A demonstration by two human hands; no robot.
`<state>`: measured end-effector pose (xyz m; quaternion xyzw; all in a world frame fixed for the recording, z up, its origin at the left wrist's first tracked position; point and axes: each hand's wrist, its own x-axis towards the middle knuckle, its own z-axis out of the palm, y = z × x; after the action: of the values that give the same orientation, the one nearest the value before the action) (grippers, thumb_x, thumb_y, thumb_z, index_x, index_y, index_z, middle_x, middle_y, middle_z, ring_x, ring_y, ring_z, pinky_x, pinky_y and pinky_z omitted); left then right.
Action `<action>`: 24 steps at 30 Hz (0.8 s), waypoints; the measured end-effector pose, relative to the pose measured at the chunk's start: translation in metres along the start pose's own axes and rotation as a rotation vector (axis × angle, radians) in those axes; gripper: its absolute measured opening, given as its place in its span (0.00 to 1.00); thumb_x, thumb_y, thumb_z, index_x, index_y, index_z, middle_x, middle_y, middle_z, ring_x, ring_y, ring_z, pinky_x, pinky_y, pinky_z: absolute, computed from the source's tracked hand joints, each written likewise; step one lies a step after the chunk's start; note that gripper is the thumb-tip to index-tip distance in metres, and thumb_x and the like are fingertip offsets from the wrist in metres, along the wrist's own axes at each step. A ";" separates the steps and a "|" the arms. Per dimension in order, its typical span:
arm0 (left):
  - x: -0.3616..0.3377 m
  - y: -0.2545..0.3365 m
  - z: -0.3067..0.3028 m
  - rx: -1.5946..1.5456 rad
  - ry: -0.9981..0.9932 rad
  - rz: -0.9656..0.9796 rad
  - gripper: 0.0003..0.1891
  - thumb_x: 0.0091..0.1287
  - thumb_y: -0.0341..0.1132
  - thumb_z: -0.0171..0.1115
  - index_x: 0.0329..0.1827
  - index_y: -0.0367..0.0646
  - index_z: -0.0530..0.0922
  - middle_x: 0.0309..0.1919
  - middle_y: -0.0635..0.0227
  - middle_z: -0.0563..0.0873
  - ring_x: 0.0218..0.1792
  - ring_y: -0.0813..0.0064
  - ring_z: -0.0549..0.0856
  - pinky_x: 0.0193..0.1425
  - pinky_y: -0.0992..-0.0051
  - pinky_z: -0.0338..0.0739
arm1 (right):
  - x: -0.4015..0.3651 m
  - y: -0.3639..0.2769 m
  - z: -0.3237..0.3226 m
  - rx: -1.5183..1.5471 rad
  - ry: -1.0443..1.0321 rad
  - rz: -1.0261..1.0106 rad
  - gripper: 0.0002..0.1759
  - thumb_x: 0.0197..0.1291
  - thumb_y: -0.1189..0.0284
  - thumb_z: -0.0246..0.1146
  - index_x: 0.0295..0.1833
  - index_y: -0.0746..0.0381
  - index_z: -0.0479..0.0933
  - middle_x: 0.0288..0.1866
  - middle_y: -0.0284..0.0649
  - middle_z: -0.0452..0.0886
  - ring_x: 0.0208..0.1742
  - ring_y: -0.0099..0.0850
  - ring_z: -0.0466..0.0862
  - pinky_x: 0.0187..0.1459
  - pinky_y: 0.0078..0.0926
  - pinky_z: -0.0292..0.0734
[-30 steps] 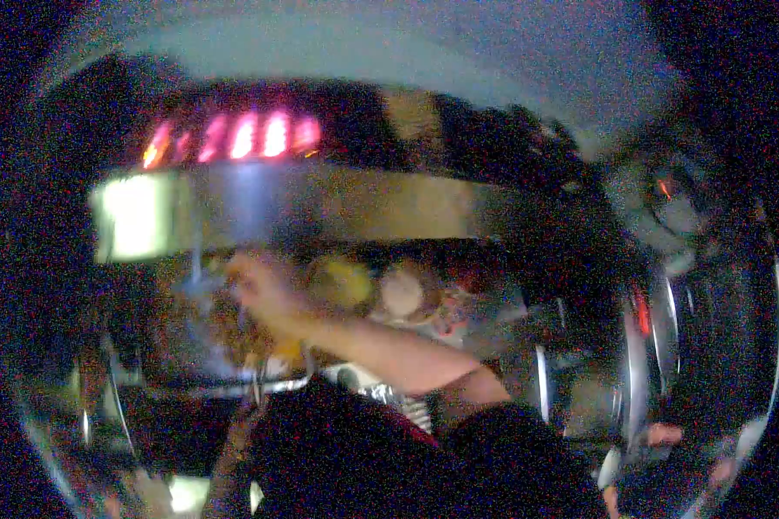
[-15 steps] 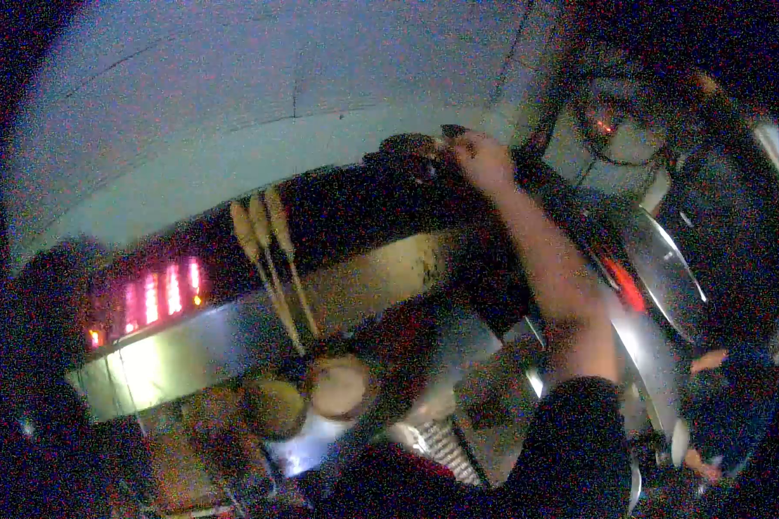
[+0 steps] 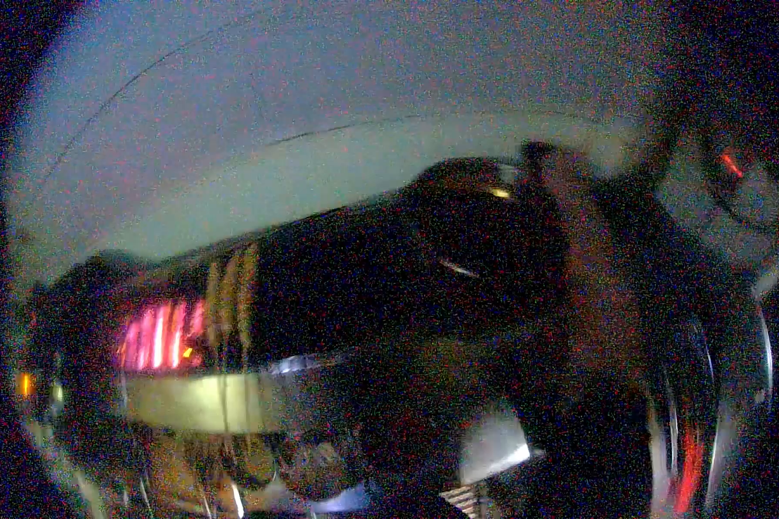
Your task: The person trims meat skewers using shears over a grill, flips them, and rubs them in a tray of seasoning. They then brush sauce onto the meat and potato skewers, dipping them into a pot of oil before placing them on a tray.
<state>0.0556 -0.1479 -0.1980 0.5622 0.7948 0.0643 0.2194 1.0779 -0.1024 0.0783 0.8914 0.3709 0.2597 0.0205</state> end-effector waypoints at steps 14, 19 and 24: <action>-0.096 0.039 -0.036 0.111 0.016 -0.015 0.14 0.63 0.38 0.46 0.45 0.40 0.74 0.38 0.49 0.81 0.44 0.56 0.80 0.47 0.64 0.73 | -0.060 -0.079 -0.230 0.121 0.499 -0.608 0.12 0.45 0.73 0.57 0.38 0.62 0.76 0.39 0.50 0.75 0.39 0.46 0.75 0.40 0.41 0.71; -0.093 -0.006 -0.033 -0.032 -0.146 -0.159 0.20 0.55 0.36 0.55 0.52 0.43 0.70 0.43 0.50 0.80 0.46 0.53 0.79 0.49 0.60 0.73 | -0.143 -0.195 -0.378 0.268 0.738 -0.965 0.11 0.41 0.74 0.59 0.35 0.62 0.76 0.37 0.49 0.75 0.38 0.46 0.74 0.39 0.41 0.70; -0.079 -0.046 -0.021 0.058 -0.169 0.071 0.23 0.53 0.35 0.59 0.55 0.43 0.70 0.39 0.58 0.83 0.40 0.60 0.83 0.41 0.63 0.78 | -0.266 -0.363 -0.424 0.687 0.676 -1.199 0.12 0.41 0.77 0.59 0.36 0.62 0.75 0.41 0.49 0.73 0.44 0.45 0.72 0.43 0.39 0.69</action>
<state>0.0289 -0.2337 -0.1736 0.5995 0.7546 0.0015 0.2669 0.4820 -0.0840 0.2422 0.3664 0.8367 0.3328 -0.2345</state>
